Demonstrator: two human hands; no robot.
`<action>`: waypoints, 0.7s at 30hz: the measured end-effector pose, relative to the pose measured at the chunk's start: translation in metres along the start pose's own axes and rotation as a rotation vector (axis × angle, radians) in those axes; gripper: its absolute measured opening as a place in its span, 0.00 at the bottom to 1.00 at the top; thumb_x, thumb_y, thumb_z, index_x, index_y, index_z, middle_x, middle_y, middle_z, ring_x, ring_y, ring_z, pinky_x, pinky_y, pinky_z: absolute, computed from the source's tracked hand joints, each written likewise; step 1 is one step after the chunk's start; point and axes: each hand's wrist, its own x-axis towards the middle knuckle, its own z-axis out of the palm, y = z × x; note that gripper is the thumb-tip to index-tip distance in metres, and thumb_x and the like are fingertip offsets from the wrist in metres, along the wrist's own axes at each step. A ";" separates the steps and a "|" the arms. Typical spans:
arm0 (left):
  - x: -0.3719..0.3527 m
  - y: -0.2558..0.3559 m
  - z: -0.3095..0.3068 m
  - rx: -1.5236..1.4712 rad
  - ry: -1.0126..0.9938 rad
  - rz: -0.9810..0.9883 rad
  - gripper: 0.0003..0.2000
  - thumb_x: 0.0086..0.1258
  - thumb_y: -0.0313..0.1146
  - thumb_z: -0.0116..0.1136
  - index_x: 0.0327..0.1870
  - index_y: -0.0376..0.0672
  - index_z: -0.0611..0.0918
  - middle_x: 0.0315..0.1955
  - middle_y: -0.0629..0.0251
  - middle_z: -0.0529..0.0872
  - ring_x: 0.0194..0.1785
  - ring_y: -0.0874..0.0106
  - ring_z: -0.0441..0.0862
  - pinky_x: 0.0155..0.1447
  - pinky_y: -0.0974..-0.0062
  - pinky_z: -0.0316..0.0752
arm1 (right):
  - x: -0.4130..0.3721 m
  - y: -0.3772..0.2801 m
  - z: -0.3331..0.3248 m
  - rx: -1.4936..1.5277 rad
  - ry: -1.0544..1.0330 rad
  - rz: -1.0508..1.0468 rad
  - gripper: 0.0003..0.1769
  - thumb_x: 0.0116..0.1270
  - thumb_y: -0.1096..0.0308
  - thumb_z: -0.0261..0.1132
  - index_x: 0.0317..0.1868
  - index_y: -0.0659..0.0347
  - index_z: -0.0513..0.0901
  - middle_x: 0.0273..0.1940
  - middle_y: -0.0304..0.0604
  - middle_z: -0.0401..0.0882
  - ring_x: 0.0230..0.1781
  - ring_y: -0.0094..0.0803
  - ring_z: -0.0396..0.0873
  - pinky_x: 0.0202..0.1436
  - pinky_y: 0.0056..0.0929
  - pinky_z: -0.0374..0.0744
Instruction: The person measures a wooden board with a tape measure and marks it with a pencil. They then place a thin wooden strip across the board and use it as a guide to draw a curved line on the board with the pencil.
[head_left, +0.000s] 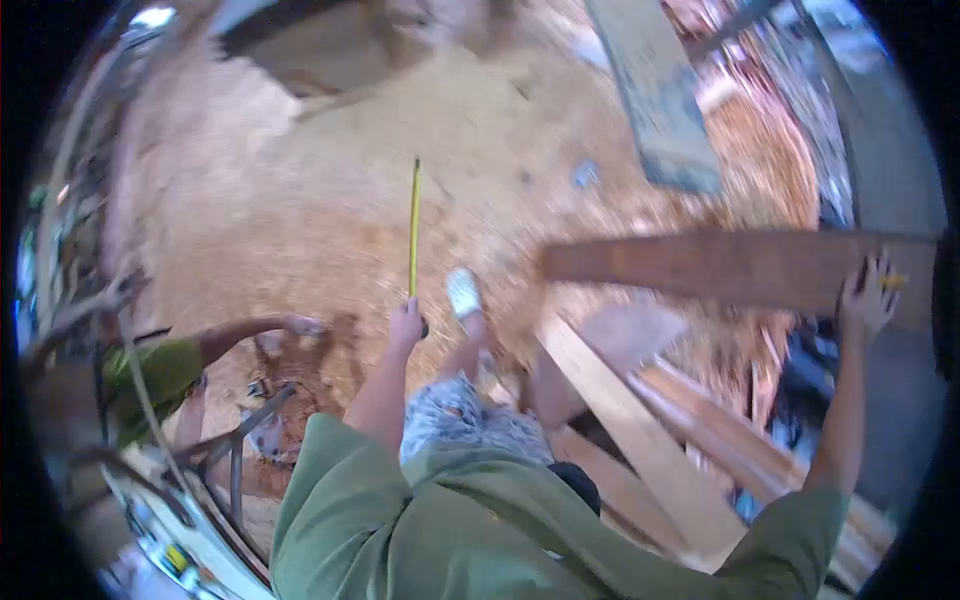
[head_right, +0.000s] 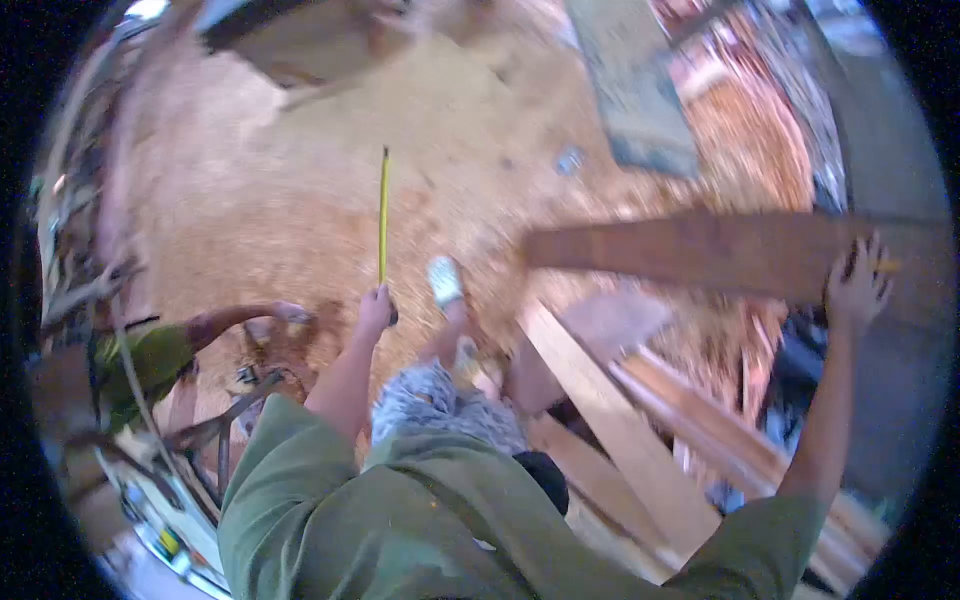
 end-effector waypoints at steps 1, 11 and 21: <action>0.007 -0.003 -0.022 0.137 0.130 0.030 0.27 0.80 0.52 0.47 0.48 0.30 0.84 0.49 0.38 0.86 0.55 0.44 0.83 0.62 0.50 0.74 | 0.003 -0.014 0.047 0.153 0.173 -0.043 0.27 0.76 0.50 0.59 0.73 0.38 0.74 0.82 0.26 0.59 0.81 0.37 0.61 0.82 0.53 0.58; -0.127 -0.181 -0.034 -0.408 0.393 -0.102 0.23 0.80 0.49 0.46 0.45 0.34 0.83 0.43 0.39 0.87 0.51 0.45 0.86 0.57 0.50 0.78 | 0.056 -0.072 0.024 0.916 0.445 0.327 0.30 0.75 0.66 0.61 0.74 0.66 0.68 0.61 0.64 0.81 0.63 0.53 0.79 0.71 0.44 0.73; -0.250 -0.395 0.230 -0.199 0.040 -0.424 0.17 0.69 0.42 0.57 0.48 0.40 0.88 0.37 0.46 0.90 0.40 0.51 0.90 0.43 0.53 0.83 | -0.308 -0.402 -0.005 1.155 -0.293 -0.433 0.22 0.80 0.54 0.55 0.56 0.68 0.76 0.46 0.56 0.82 0.42 0.44 0.81 0.45 0.41 0.78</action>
